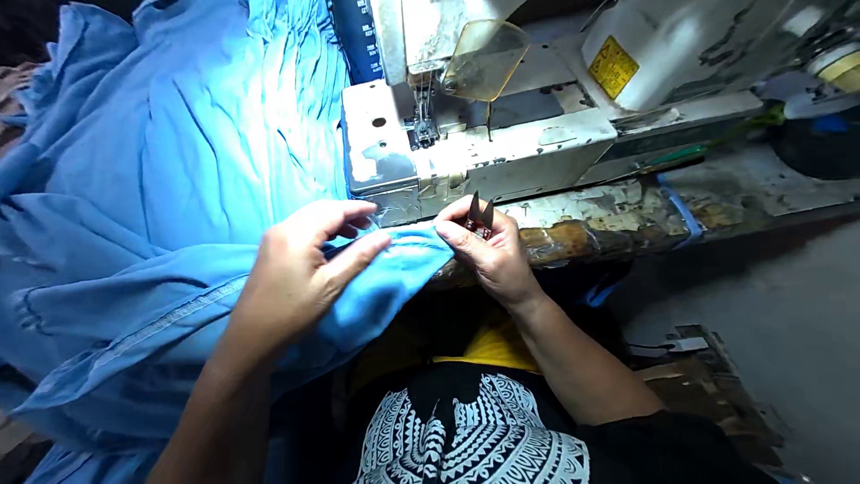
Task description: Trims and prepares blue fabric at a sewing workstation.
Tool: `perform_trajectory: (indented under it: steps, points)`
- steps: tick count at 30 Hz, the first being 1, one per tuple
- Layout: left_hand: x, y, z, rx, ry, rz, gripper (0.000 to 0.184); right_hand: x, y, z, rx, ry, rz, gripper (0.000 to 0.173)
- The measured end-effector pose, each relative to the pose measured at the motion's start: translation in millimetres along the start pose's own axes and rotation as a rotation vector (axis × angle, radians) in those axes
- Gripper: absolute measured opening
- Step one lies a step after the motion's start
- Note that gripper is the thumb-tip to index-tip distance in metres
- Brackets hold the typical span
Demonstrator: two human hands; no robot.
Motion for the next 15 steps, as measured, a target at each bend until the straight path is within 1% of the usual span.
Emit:
perform_trajectory:
  steps: [1, 2, 4, 5, 6, 7, 8, 9, 10, 11, 12, 14, 15]
  points:
    - [11, 2, 1, -0.009, 0.044, -0.013, 0.034, 1, 1, 0, -0.005, 0.006, 0.006, 0.008]
    - [20, 5, 1, -0.022, 0.066, -0.033, 0.029, 1, 1, 0, -0.004, 0.008, 0.012, 0.008]
    - [29, 15, 3, -0.051, 0.088, -0.174, 0.008, 0, 0, 0, 0.010, -0.006, -0.007, 0.008]
    - [31, 19, 4, -0.070, 0.108, -0.264, 0.007, -3, -1, -1, 0.021, -0.032, -0.060, 0.009]
    - [31, 21, 5, -0.090, 0.122, -0.330, 0.009, -6, -1, -3, 0.028, -0.057, -0.170, 0.016]
    - [30, 21, 5, -0.116, 0.126, -0.369, 0.012, -8, 2, -6, 0.039, -0.066, -0.304, 0.028]
    - [29, 19, 5, -0.162, 0.118, -0.401, 0.015, -9, 6, -10, 0.047, -0.075, -0.396, 0.037]
    - [27, 16, 5, -0.224, 0.091, -0.436, 0.018, -6, 13, -15, 0.054, -0.082, -0.438, 0.037]
    - [27, 15, 5, -0.255, 0.079, -0.456, 0.020, -1, 20, -22, 0.057, -0.079, -0.426, 0.032]
    - [28, 18, 5, -0.239, 0.082, -0.463, 0.021, 9, 25, -30, 0.077, -0.044, -0.363, 0.027]
    - [29, 24, 5, -0.189, 0.095, -0.450, 0.021, 21, 24, -36, 0.121, 0.016, -0.257, 0.026]
    - [30, 30, 6, -0.144, 0.093, -0.446, 0.021, 42, 8, -45, 0.279, 0.130, -0.062, 0.028]
    - [30, 31, 6, -0.150, 0.088, -0.458, 0.021, 49, -2, -46, 0.351, 0.154, 0.009, 0.026]
Point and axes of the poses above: each hand's wrist, its own z-axis towards the middle knuckle, its own x-axis out of the palm, y = z × x, the point moved 9 cm from there along z, towards the middle knuckle, and after that the axes turned 2 degrees about y, right-handed, at the moved point
